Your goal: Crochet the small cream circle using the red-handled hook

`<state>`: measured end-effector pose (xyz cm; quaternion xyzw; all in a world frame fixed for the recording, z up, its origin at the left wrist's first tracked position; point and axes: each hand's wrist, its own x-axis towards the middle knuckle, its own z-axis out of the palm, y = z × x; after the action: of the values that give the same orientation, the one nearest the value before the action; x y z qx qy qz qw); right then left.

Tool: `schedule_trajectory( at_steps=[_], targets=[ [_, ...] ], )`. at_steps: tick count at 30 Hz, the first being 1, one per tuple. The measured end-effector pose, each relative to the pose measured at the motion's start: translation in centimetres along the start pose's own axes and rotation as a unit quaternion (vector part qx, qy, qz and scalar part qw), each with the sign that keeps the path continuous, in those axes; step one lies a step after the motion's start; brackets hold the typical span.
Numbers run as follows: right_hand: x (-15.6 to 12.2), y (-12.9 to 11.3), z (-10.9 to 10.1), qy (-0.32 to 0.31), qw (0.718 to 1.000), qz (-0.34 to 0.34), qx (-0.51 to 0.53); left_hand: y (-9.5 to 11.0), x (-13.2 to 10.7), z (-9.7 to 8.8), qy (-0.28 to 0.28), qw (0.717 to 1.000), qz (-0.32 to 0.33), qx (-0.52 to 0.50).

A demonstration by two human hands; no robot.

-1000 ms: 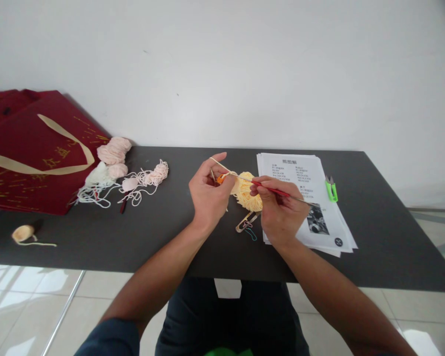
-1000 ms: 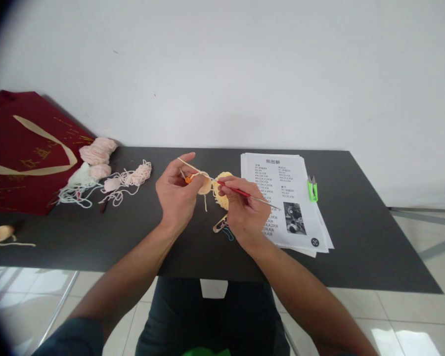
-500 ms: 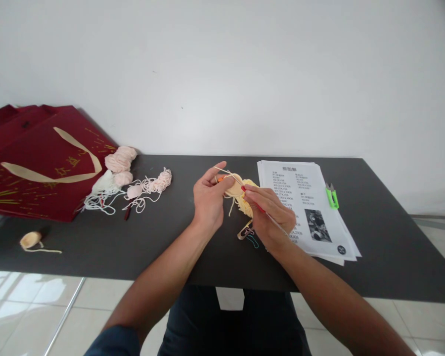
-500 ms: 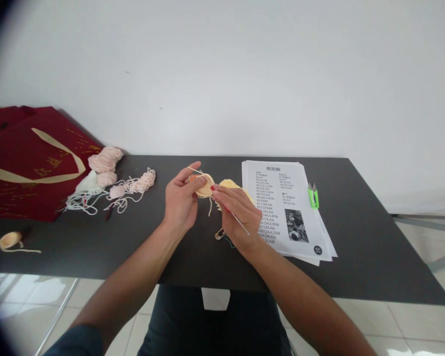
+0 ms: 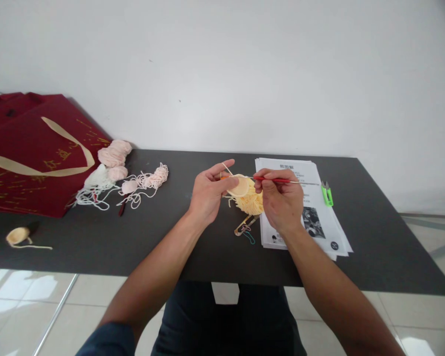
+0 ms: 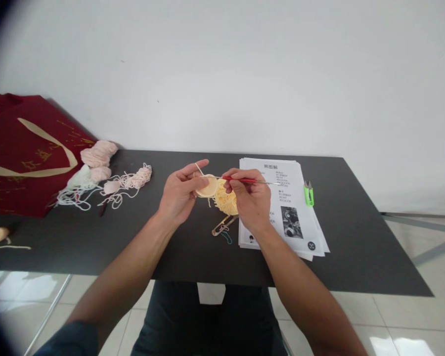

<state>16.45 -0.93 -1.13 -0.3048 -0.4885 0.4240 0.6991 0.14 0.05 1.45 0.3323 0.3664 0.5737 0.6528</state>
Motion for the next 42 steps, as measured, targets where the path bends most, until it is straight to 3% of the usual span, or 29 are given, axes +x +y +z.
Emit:
schedule_trajectory(
  at_steps=[4,7,9,14,21,29,33,37,42],
  targets=[
    [-0.1,-0.8,-0.4,-0.009,0.990,-0.080,-0.119,-0.2,0.1,-0.1,0.031,0.998,-0.002,0.058],
    [-0.8,-1.2,0.2,-0.024,0.964,-0.161,-0.211,-0.7,0.3,-0.2,0.072,0.990,0.054,0.104],
    [-1.3,-1.3,0.6,-0.016,0.957,-0.172,-0.231,-1.0,0.2,-0.1,0.081,0.983,0.099,0.133],
    [-1.5,-1.5,0.8,0.053,0.981,-0.085,-0.167,-1.1,-0.3,0.1,0.068,0.969,0.155,0.178],
    [-0.3,-1.0,-0.1,0.031,0.999,-0.021,-0.018,-1.1,0.0,-0.5,0.034,0.973,0.149,0.171],
    [-0.4,0.9,-0.3,0.050,0.990,0.124,0.051,-1.5,0.0,-0.2,0.029,0.986,0.113,0.120],
    [-0.7,1.1,0.2,0.073,0.979,0.172,0.087,-1.5,0.1,0.0,0.032,0.987,0.126,0.092],
    [-0.8,0.8,0.9,0.098,0.975,0.177,0.088,-1.5,0.2,-0.1,0.031,0.988,0.133,0.076],
    [-1.2,0.2,1.8,0.113,0.985,0.123,0.041,-1.7,0.3,-0.3,0.030,0.984,0.136,0.112]
  ],
)
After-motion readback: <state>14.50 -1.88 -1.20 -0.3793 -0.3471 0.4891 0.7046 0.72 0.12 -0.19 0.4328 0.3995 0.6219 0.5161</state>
